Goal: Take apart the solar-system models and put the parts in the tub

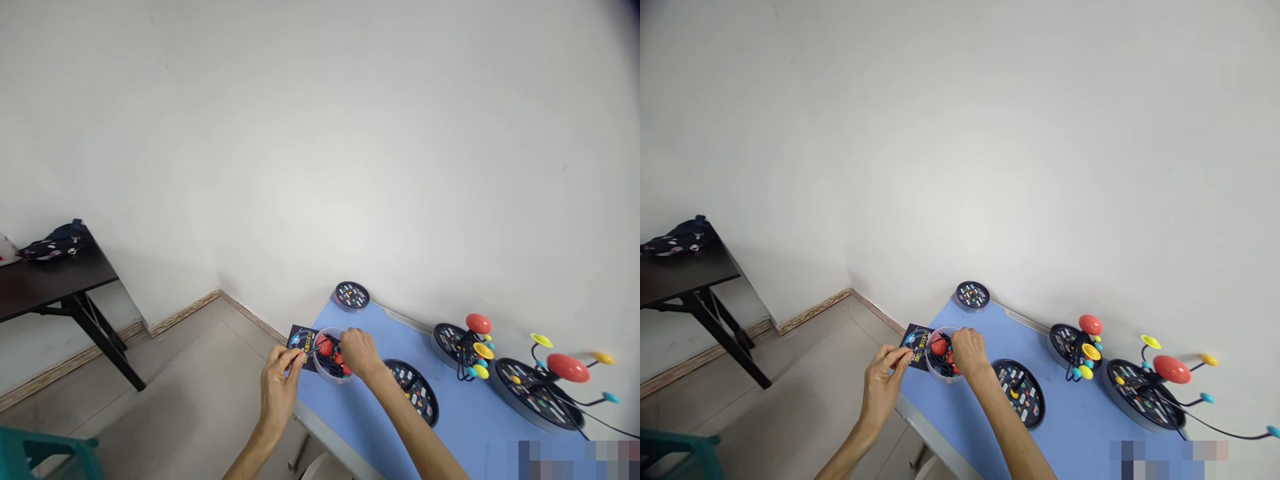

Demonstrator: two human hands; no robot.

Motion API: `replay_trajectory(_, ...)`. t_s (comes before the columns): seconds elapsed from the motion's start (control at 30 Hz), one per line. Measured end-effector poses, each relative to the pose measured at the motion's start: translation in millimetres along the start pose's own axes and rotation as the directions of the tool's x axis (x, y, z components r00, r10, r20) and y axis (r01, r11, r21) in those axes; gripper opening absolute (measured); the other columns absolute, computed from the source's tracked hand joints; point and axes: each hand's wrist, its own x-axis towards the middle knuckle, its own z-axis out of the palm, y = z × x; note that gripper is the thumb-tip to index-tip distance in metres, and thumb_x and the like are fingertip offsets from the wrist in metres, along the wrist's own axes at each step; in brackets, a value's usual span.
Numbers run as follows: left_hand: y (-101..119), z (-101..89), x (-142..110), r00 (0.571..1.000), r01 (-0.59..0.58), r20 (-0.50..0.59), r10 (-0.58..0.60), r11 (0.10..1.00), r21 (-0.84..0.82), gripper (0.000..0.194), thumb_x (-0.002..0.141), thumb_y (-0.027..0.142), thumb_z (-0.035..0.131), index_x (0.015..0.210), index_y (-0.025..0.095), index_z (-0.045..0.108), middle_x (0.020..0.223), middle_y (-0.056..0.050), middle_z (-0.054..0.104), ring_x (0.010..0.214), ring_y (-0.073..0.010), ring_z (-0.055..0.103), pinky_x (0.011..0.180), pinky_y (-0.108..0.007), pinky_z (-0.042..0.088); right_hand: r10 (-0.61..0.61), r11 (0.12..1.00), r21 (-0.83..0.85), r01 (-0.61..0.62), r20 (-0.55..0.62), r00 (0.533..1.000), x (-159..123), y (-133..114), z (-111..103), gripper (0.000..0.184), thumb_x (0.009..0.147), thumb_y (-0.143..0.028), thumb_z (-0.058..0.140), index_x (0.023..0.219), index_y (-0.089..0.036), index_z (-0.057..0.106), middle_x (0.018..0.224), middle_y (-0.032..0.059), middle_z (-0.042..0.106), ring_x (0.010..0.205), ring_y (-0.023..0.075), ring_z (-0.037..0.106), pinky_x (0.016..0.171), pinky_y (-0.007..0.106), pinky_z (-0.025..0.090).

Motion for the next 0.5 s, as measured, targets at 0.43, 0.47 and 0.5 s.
replay_trajectory(0.43, 7.9, 44.0, 36.0, 0.973, -0.167, 0.209, 0.093, 0.913, 0.371, 0.027, 0.095, 0.029, 0.047, 0.095, 0.022, 0.073, 0.087, -0.005, 0.064, 0.083, -0.0195, 0.062, 0.077, -0.031, 0.049, 0.172, 0.943, 0.318, -0.1, -0.208, 0.963, -63.3, 42.7, -4.9, 0.036, 0.098, -0.018, 0.037, 0.079, -0.018, 0.068, 0.078, 0.0049, 0.066, 0.066, 0.0137, 0.057, 0.059, 0.027, 0.025)
replay_trajectory(0.47, 8.0, 46.2, 40.0, 0.97, -0.175, 0.229, 0.077, 0.878, 0.446, 0.026, 0.095, 0.027, 0.048, 0.094, 0.021, 0.073, 0.087, -0.005, 0.063, 0.084, -0.0199, 0.062, 0.077, -0.031, 0.048, 0.17, 0.94, 0.33, -0.089, -0.225, 0.959, -69.2, 43.3, -1.8, 0.037, 0.098, -0.02, 0.037, 0.078, -0.018, 0.068, 0.077, 0.0046, 0.065, 0.064, 0.0137, 0.056, 0.058, 0.027, 0.024)
replay_trajectory(0.5, 7.9, 47.8, 43.2, 0.965, -0.183, 0.254, 0.055, 0.838, 0.514, 0.026, 0.095, 0.025, 0.048, 0.092, 0.021, 0.074, 0.087, -0.005, 0.063, 0.085, -0.0203, 0.061, 0.077, -0.031, 0.047, 0.166, 0.938, 0.338, -0.078, -0.237, 0.957, -74.7, 43.5, 1.4, 0.037, 0.098, -0.021, 0.037, 0.078, -0.018, 0.068, 0.076, 0.0045, 0.064, 0.064, 0.0139, 0.055, 0.058, 0.027, 0.024)
